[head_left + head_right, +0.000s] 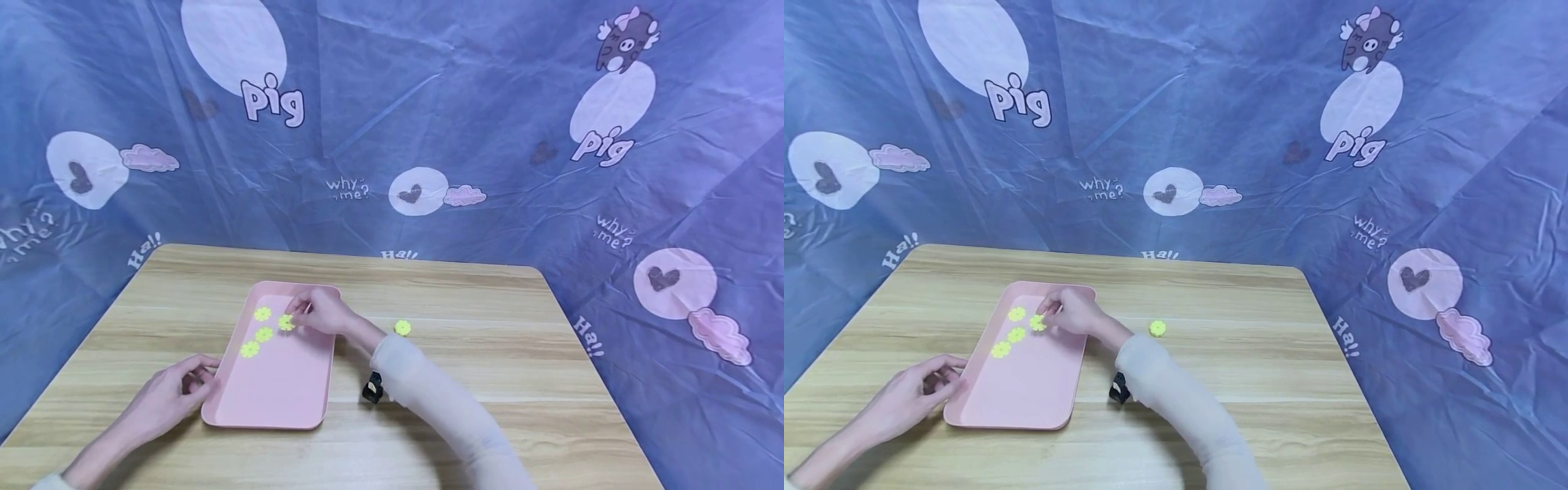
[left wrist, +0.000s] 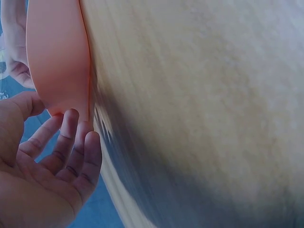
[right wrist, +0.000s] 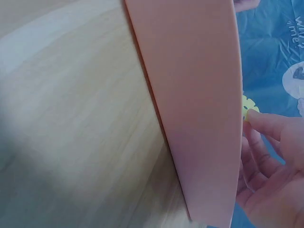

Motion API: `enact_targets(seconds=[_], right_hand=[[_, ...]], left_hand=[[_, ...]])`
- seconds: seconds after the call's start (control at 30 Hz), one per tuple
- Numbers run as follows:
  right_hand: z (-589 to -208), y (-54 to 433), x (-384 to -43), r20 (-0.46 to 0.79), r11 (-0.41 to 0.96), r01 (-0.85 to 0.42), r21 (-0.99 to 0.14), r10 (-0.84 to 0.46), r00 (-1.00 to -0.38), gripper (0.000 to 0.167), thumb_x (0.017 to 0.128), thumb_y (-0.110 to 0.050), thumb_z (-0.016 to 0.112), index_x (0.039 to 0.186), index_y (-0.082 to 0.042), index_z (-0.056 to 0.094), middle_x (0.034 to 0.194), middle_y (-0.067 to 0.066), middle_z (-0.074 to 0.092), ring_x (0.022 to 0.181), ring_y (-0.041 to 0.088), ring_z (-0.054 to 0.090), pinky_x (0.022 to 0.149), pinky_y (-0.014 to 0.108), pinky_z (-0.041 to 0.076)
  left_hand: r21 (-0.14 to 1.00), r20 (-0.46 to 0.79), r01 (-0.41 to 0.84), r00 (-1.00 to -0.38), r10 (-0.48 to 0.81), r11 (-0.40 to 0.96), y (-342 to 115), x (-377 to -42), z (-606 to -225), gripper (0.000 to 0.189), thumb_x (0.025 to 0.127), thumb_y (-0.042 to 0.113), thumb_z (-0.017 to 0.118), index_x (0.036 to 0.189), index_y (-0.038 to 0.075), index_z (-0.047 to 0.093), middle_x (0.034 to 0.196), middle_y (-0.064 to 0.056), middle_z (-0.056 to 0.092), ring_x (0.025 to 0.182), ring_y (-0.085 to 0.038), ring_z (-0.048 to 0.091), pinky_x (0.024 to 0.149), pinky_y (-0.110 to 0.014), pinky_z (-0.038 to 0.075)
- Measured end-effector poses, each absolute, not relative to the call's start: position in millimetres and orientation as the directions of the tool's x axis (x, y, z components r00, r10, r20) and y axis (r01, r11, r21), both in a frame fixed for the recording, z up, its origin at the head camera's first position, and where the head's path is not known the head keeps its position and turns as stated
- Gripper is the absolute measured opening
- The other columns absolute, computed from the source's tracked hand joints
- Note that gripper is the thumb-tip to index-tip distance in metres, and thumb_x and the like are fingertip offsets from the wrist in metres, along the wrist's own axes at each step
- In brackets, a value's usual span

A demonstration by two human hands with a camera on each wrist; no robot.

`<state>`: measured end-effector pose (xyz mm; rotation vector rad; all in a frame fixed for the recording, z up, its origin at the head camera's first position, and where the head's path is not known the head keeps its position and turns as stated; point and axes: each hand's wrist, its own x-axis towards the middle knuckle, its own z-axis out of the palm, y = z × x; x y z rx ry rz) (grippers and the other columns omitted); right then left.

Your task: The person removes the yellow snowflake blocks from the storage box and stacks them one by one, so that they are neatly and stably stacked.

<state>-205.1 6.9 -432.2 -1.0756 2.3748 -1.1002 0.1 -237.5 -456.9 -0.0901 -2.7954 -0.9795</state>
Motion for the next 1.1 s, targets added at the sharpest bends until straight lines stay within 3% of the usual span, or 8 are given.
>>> enact_targets(seconds=[0.2,0.63,1.1], right_hand=[[-429.1,18.3,-202.3,0.031,0.388,-0.463,-0.797,-0.739,-0.673,0.014,0.093,-0.004,0.077,0.106,-0.003,0.078,0.096,0.01,0.079,0.073,0.002,0.063,0.071,0.015,0.055],[-418.9,43.3,-197.9,0.063,0.386,-0.454,-0.803,-0.702,-0.709,0.013,0.094,-0.007,0.077,0.107,-0.006,0.078,0.096,0.01,0.077,0.075,0.004,0.059,0.07,0.016,0.048],[-407.6,78.9,-188.5,0.105,0.359,-0.434,-0.826,-0.658,-0.745,0.012,0.093,-0.008,0.077,0.105,-0.006,0.078,0.093,0.013,0.076,0.076,0.003,0.06,0.073,0.018,0.051]], left_hand=[[0.613,0.171,0.103,-0.985,-0.004,0.783,-239.0,-0.9,-456.8,0.019,0.092,0.007,0.076,0.111,0.01,0.074,0.083,0.011,0.066,0.069,0.009,0.05,0.063,-0.021,0.043],[0.615,0.179,0.114,-0.984,0.002,0.78,-243.3,-4.8,-457.3,0.019,0.092,0.006,0.076,0.111,0.01,0.074,0.082,0.012,0.065,0.069,0.009,0.049,0.062,-0.021,0.043],[0.617,0.181,0.118,-0.984,0.006,0.778,-243.0,-3.2,-454.9,0.02,0.092,0.006,0.076,0.111,0.009,0.074,0.082,0.012,0.065,0.068,0.009,0.049,0.061,-0.021,0.043]])
